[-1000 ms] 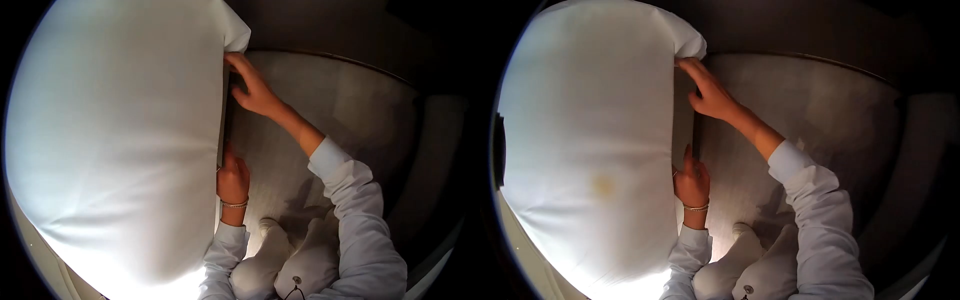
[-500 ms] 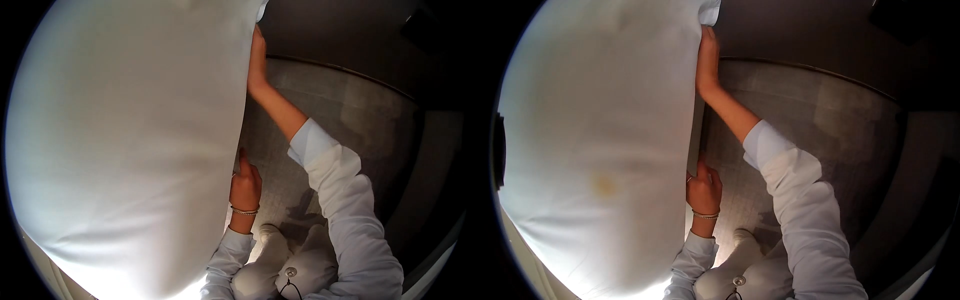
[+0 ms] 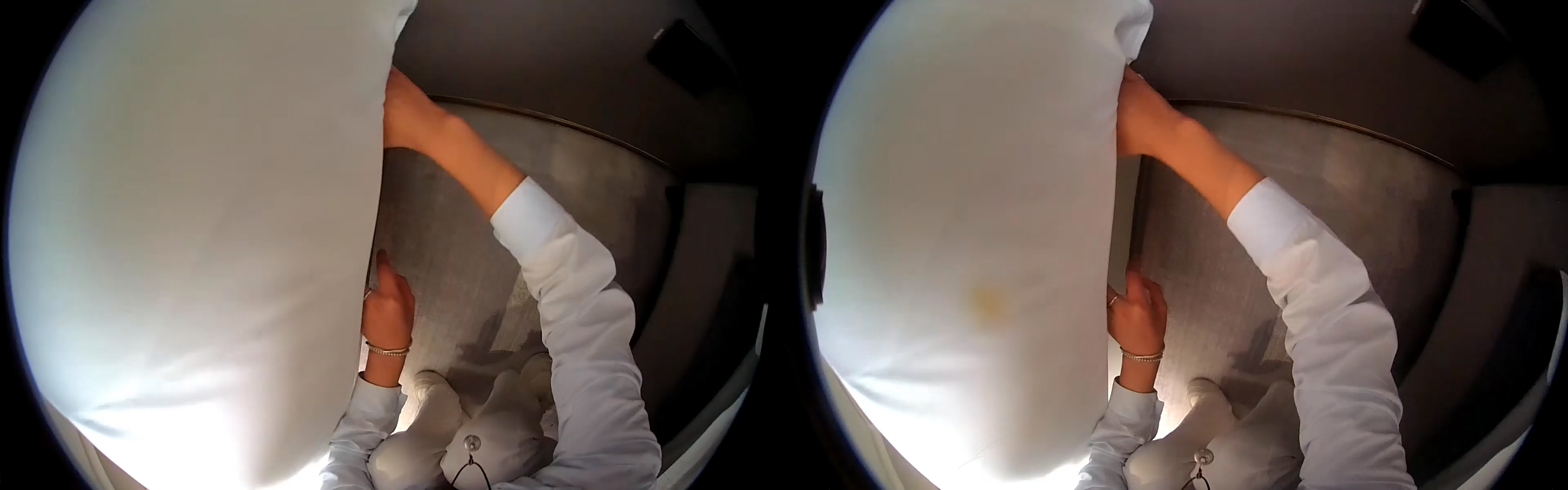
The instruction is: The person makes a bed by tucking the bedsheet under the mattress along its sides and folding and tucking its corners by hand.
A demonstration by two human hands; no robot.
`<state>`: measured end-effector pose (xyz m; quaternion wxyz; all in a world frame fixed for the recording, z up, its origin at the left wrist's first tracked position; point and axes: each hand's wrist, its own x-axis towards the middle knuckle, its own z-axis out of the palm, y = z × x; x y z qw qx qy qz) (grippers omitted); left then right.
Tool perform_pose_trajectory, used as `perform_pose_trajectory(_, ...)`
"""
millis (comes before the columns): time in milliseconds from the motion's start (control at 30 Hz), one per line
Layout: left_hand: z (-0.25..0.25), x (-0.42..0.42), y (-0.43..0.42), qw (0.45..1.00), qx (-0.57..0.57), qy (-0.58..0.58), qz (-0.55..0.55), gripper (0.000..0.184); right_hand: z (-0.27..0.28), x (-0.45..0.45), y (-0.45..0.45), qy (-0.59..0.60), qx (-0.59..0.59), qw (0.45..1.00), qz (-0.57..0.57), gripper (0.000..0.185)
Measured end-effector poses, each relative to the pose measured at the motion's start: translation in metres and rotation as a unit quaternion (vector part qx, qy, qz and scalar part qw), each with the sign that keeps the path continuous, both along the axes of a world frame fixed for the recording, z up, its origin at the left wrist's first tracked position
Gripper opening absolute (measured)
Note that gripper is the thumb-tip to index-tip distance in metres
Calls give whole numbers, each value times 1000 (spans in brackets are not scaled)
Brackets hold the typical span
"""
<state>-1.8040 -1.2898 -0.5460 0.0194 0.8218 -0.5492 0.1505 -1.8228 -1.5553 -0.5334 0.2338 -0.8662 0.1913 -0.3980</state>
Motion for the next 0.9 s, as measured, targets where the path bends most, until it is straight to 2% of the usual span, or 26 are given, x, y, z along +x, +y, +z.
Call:
perform_pose_trajectory(133,-1,1,8,999,17,48,2,34,-15,-24,-8,-12,-48,998,41,40)
perform_pose_trajectory(200,-7,9,12,976,84,184,75,36,-39,-24,-6,-46,-113,992,-16,49)
perform_pose_trajectory(233,-8,12,11,977,80,182,80,36,-45,-24,0,-49,-115,992,-10,49)
perform_pose_trajectory(300,-7,15,12,996,9,77,-42,36,-59,-22,20,-121,89,984,-96,58)
perform_pose_trajectory(333,-7,16,14,996,-16,41,-80,36,-51,-22,18,-126,59,987,-85,59)
perform_pose_trajectory(433,-4,13,7,995,4,56,-83,39,-31,-8,10,-112,10,990,-86,53)
perform_pose_trajectory(467,-5,11,9,997,7,57,-49,36,-17,-7,6,-112,3,990,-86,53)
perform_pose_trajectory(567,-6,5,8,996,36,87,10,32,2,2,-10,-54,29,991,-121,50)
perform_pose_trajectory(633,-1,6,3,991,62,112,27,33,4,8,-38,93,98,989,-61,46)
perform_pose_trajectory(700,-1,10,1,993,-16,84,-85,40,29,-4,-46,112,134,984,-24,45)
perform_pose_trajectory(733,0,10,3,993,-19,83,-84,40,38,-10,-47,131,172,976,13,43)
perform_pose_trajectory(833,-15,13,12,989,24,137,-47,32,13,-17,-37,68,126,989,-19,42)
perform_pose_trajectory(867,-21,18,12,989,-9,120,-88,32,1,-18,-34,70,124,990,-18,42)
perform_pose_trajectory(900,-26,21,13,985,-44,104,-127,33,-13,-19,-28,28,54,995,-74,41)
